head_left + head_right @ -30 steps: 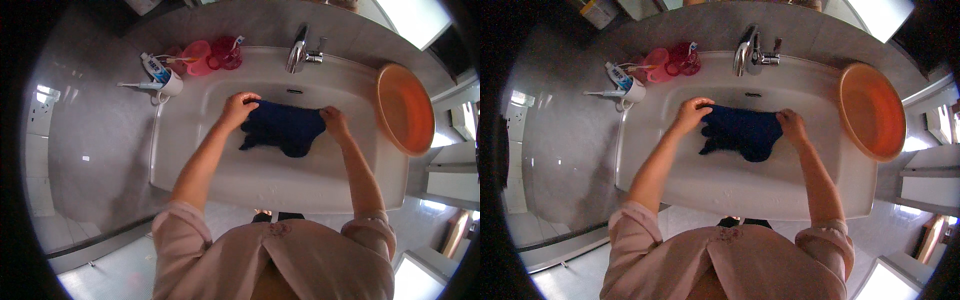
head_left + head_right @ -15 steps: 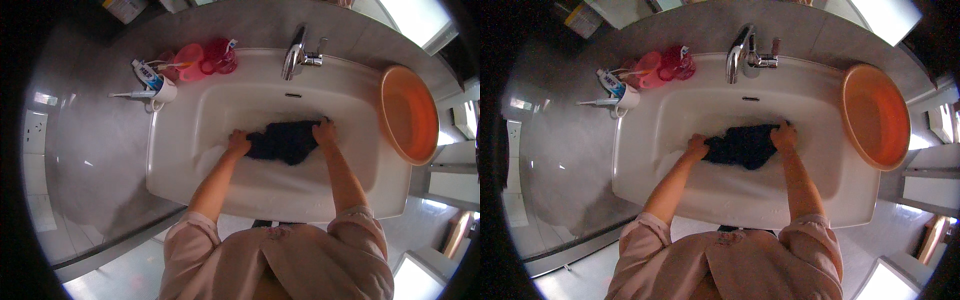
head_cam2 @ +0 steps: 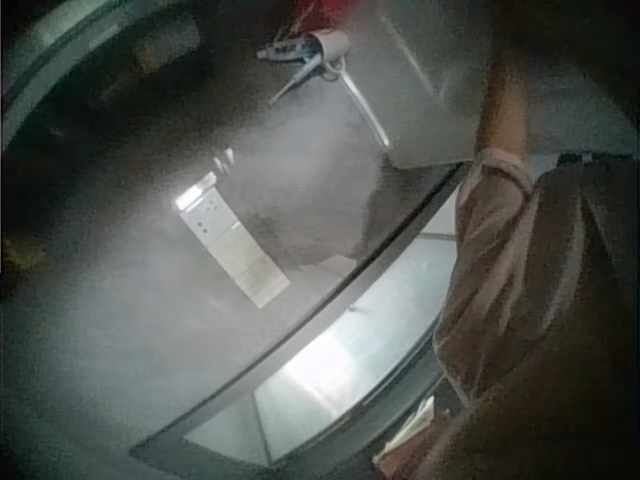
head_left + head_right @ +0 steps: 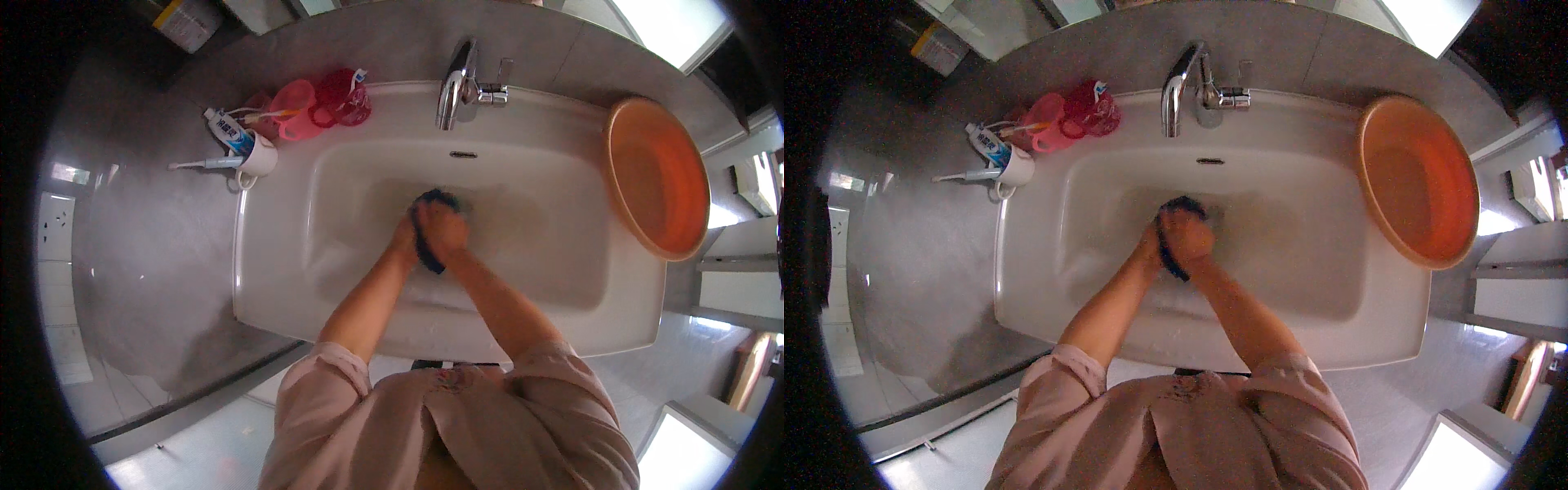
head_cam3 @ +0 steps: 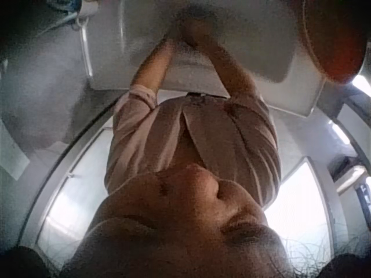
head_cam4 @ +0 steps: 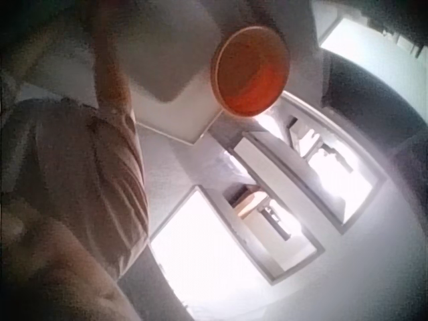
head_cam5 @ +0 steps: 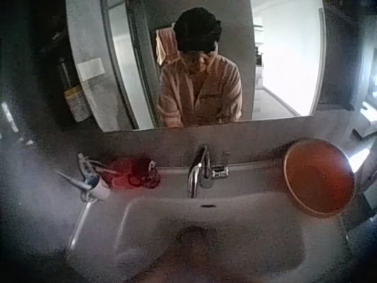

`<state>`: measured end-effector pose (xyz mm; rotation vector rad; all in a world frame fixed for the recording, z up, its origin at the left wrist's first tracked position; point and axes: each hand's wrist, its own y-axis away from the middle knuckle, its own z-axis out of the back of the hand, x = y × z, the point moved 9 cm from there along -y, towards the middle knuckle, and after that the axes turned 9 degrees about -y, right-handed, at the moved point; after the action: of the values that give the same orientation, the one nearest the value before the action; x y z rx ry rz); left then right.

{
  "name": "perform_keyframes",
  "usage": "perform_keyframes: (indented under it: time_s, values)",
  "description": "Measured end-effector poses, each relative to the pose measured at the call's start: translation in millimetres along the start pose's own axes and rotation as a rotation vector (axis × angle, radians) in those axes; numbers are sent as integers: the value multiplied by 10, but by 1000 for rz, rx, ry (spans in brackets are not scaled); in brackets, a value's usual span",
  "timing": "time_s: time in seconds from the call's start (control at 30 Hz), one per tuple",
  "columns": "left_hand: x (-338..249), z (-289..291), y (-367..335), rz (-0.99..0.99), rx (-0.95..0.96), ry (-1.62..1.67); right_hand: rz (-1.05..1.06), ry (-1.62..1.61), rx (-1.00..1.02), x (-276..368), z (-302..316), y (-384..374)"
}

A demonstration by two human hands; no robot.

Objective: The person washes a blue cloth in a sink, wipes the sink basin and faucet with the damp cloth, and rinses the cloth. Then, the person applies toothpaste from a tube onto a toothbrush and replaces the tube in a cup.

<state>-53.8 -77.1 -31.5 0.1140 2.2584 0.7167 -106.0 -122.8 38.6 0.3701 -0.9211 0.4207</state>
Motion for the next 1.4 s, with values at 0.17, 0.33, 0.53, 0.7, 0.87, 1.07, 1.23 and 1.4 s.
perform_keyframes:
  time_s: [0.17,0.33,0.53,0.7,0.87,1.07,1.23,1.4]
  values:
    - [160,657,-237,-10,-95,-287,-128,-125,-73,-65,-68,79]
    - [167,-51,-61,345,-122,-639,-56,213,-68,-842,137,-258]
    - [-554,525,359,153,-174,-1008,-269,496,-95,-914,694,-47]
    - [-80,17,175,337,-38,-341,-293,-70,107,-1108,185,-210]
    - [107,507,-52,42,118,-19,18,-150,109,425,-255,222]
    - [-127,-140,114,216,104,-451,-209,198,-82,-998,469,-307]
    - [-404,1207,144,131,-340,-1135,-326,629,-147,-869,800,16]
    - [75,67,-64,310,95,-161,-317,-13,143,-729,158,-191]
